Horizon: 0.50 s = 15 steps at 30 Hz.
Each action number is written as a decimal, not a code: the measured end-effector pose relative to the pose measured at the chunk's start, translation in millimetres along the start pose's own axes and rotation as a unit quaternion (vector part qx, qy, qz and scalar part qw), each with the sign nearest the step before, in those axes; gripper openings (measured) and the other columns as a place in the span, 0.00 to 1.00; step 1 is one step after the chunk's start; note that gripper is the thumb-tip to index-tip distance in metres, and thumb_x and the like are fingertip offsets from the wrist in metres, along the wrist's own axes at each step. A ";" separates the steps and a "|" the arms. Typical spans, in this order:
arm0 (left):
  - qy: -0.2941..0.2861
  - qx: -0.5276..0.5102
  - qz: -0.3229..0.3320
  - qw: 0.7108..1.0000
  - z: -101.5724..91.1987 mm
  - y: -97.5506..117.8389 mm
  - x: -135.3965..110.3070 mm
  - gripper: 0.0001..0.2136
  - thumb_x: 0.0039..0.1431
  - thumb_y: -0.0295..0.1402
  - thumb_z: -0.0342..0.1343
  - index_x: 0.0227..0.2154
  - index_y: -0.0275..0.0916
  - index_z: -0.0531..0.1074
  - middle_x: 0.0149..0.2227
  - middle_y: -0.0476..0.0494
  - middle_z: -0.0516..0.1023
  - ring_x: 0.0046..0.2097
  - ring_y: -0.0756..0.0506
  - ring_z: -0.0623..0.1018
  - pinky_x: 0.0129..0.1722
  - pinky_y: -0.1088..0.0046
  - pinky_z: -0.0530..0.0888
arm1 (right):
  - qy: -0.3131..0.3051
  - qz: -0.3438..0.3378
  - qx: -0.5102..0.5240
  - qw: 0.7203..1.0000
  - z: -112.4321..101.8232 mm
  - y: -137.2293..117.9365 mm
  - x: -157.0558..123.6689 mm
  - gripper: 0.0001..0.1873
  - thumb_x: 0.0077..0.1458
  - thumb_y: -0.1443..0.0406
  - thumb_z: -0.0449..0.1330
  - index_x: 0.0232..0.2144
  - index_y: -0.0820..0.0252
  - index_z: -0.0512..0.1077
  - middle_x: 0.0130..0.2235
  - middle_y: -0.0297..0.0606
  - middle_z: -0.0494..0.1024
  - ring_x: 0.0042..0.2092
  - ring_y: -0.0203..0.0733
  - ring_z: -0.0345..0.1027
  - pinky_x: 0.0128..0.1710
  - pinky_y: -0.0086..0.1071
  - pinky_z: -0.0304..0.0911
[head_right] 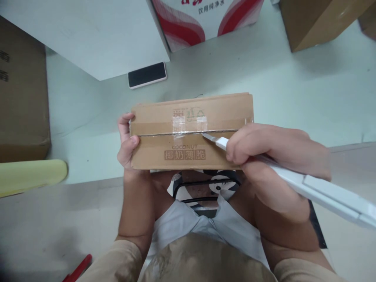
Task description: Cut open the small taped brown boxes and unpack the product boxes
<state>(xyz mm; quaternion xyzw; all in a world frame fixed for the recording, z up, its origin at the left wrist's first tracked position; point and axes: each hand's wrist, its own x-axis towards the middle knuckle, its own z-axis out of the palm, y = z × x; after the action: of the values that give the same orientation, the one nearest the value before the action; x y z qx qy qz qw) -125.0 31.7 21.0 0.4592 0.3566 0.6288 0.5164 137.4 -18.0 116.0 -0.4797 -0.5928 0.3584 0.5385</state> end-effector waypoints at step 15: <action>0.015 0.046 0.003 0.999 0.5 0.3 -1.0 0.25 0.50 0.50 0.69 0.51 0.54 0.72 0.61 0.49 0.73 0.63 0.38 0.73 0.60 0.60 0.75 | 0.056 -0.051 0.059 0.995 3.1 7.6 0.5 0.18 0.56 0.60 0.66 0.19 0.58 0.67 0.23 0.37 0.68 0.25 0.36 0.62 0.24 0.34 0.54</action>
<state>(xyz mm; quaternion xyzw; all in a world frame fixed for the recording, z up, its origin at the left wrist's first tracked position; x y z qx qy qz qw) -124.6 30.6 21.2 0.4742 0.3913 0.6198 0.4877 135.8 -15.1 108.5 -0.4355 -0.5632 0.3375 0.6158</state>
